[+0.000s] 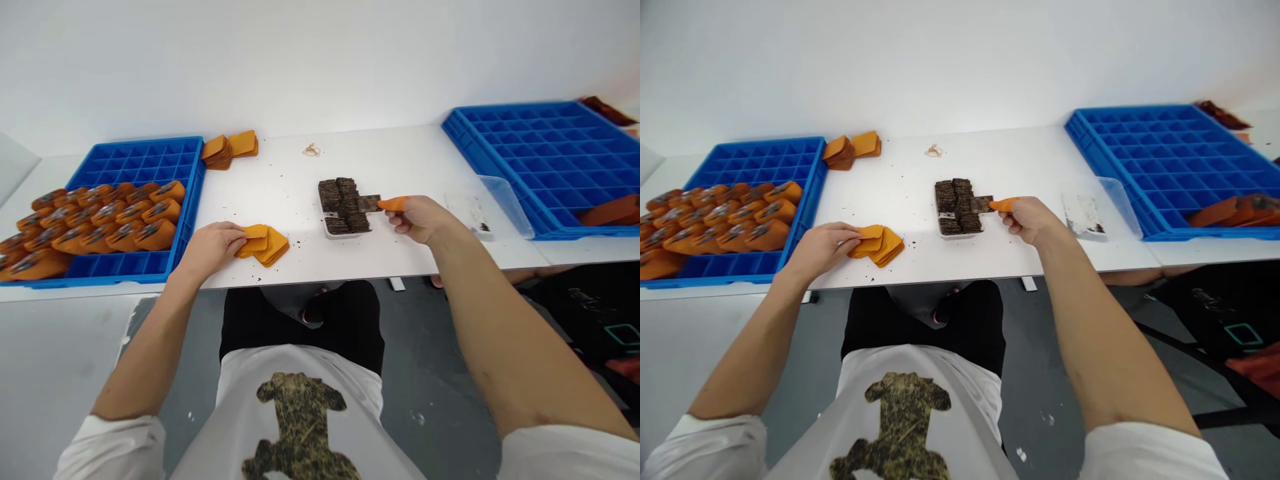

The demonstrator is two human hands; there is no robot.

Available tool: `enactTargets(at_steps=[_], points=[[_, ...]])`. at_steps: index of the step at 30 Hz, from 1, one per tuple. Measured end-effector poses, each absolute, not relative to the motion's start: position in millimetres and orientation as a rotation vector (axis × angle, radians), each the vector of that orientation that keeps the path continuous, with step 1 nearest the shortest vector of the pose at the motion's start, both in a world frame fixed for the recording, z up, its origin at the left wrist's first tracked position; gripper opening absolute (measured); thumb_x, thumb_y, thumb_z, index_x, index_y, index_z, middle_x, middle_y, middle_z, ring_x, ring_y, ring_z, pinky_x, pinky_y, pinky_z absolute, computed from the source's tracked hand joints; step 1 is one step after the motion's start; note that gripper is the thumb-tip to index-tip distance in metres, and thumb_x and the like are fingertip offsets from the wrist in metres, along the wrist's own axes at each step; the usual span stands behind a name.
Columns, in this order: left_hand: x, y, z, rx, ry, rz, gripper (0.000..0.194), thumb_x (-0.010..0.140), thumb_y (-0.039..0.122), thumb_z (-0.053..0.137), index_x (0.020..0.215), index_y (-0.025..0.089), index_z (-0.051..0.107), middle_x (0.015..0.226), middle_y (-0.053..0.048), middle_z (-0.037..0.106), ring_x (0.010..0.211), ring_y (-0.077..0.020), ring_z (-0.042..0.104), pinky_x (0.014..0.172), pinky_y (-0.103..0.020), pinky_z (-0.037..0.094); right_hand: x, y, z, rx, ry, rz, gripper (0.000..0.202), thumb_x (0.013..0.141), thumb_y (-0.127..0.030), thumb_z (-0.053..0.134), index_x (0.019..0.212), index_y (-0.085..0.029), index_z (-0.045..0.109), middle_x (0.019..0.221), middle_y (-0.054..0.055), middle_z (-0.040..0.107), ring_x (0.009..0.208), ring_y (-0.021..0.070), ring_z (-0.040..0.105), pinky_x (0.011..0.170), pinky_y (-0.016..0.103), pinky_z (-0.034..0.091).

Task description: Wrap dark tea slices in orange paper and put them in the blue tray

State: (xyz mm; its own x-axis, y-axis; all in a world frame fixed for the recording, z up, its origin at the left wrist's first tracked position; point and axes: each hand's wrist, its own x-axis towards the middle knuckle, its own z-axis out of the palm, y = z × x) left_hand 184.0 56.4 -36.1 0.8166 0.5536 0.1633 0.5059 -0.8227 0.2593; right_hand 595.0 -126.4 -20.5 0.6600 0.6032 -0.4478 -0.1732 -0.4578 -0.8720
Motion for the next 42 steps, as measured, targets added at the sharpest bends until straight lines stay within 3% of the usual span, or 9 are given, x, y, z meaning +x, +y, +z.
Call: enactTargets(at_steps=[7, 12, 16, 23, 28, 35, 37, 40, 42], points=[[174.6, 16.8, -17.5, 2.241, 0.843, 1.023, 0.022, 0.094, 0.036, 0.081, 0.076, 0.022, 0.081, 0.080, -0.005, 0.072, 0.073, -0.0191, 0.063, 0.068, -0.034, 0.048, 558.9, -149.5, 1.1, -1.541, -0.417, 0.739, 0.032, 0.068, -0.019, 0.097, 0.073, -0.019, 0.066, 0.061, -0.002, 0.054, 0.058, 0.0087, 0.042, 0.051, 0.029, 0.024], [182.6, -19.9, -22.3, 1.706, 0.749, 1.052, 0.036, 0.078, 0.038, 0.096, 0.063, 0.021, 0.069, 0.076, -0.001, 0.065, 0.072, -0.0166, 0.060, 0.068, -0.032, 0.046, 495.1, -162.0, 29.1, -1.390, -0.651, 0.598, 0.030, 0.054, -0.020, 0.099, 0.070, -0.021, 0.074, 0.070, 0.000, 0.065, 0.065, 0.0119, 0.052, 0.058, 0.031, 0.038], [187.9, -35.9, -30.4, 1.509, 0.711, 1.031, 0.048, 0.070, 0.042, 0.103, 0.059, 0.019, 0.062, 0.072, 0.002, 0.061, 0.070, -0.0141, 0.057, 0.070, -0.031, 0.047, 436.7, -173.3, 60.9, -1.273, -1.205, 0.495, 0.009, 0.077, -0.020, 0.088, 0.080, -0.027, 0.084, 0.078, 0.001, 0.070, 0.068, 0.0144, 0.058, 0.056, 0.031, 0.043], [184.7, -44.5, -26.7, 1.537, 0.652, 1.081, 0.048, 0.072, 0.045, 0.103, 0.060, 0.019, 0.064, 0.074, 0.001, 0.064, 0.070, -0.0125, 0.058, 0.068, -0.028, 0.048, 399.7, -171.7, 70.8, -1.397, -1.689, 0.122, 0.013, 0.098, -0.019, 0.073, 0.092, -0.024, 0.083, 0.073, 0.000, 0.064, 0.060, 0.0128, 0.054, 0.053, 0.029, 0.041], [180.8, -47.8, -25.9, 1.671, 0.627, 1.125, 0.044, 0.080, 0.049, 0.099, 0.064, 0.021, 0.069, 0.076, -0.001, 0.068, 0.067, -0.0136, 0.060, 0.061, -0.029, 0.048, 394.4, -171.2, 64.8, -1.551, -1.876, -0.204, 0.026, 0.103, -0.022, 0.066, 0.080, -0.022, 0.079, 0.077, 0.004, 0.068, 0.061, 0.0141, 0.052, 0.053, 0.033, 0.036], [177.5, -55.7, -26.0, 1.854, 0.577, 1.201, 0.021, 0.091, 0.046, 0.091, 0.090, 0.026, 0.086, 0.086, -0.004, 0.078, 0.074, -0.0159, 0.069, 0.062, -0.029, 0.053, 381.8, -171.8, 63.5, -1.474, -2.111, -0.524, 0.042, 0.094, -0.004, 0.062, 0.056, -0.021, 0.056, 0.070, 0.004, 0.061, 0.064, 0.0160, 0.047, 0.055, 0.036, 0.030], [176.2, -56.7, -26.0, 1.838, 0.577, 1.195, 0.019, 0.092, 0.045, 0.091, 0.093, 0.026, 0.087, 0.088, -0.005, 0.080, 0.077, -0.0170, 0.072, 0.066, -0.029, 0.055, 383.7, -172.4, 62.8, -1.464, -2.087, -0.466, 0.037, 0.099, -0.010, 0.062, 0.064, -0.021, 0.064, 0.076, 0.006, 0.066, 0.066, 0.0168, 0.051, 0.056, 0.036, 0.034], [175.1, -57.8, -26.5, 1.742, 0.559, 1.175, 0.020, 0.091, 0.043, 0.092, 0.089, 0.024, 0.086, 0.088, -0.005, 0.080, 0.078, -0.0172, 0.073, 0.070, -0.030, 0.058, 390.0, -172.2, 59.6, -1.449, -1.957, -0.193, 0.015, 0.103, -0.021, 0.067, 0.097, -0.020, 0.081, 0.090, 0.007, 0.073, 0.070, 0.0175, 0.059, 0.056, 0.033, 0.042], [175.5, -59.2, -27.6, 1.696, 0.529, 1.147, 0.020, 0.090, 0.042, 0.093, 0.088, 0.024, 0.085, 0.088, -0.005, 0.080, 0.079, -0.0174, 0.073, 0.071, -0.030, 0.058, 393.2, -170.9, 56.0, -1.420, -1.896, 0.039, 0.018, 0.102, -0.018, 0.067, 0.111, -0.022, 0.082, 0.090, 0.004, 0.074, 0.068, 0.0156, 0.061, 0.055, 0.030, 0.045]])
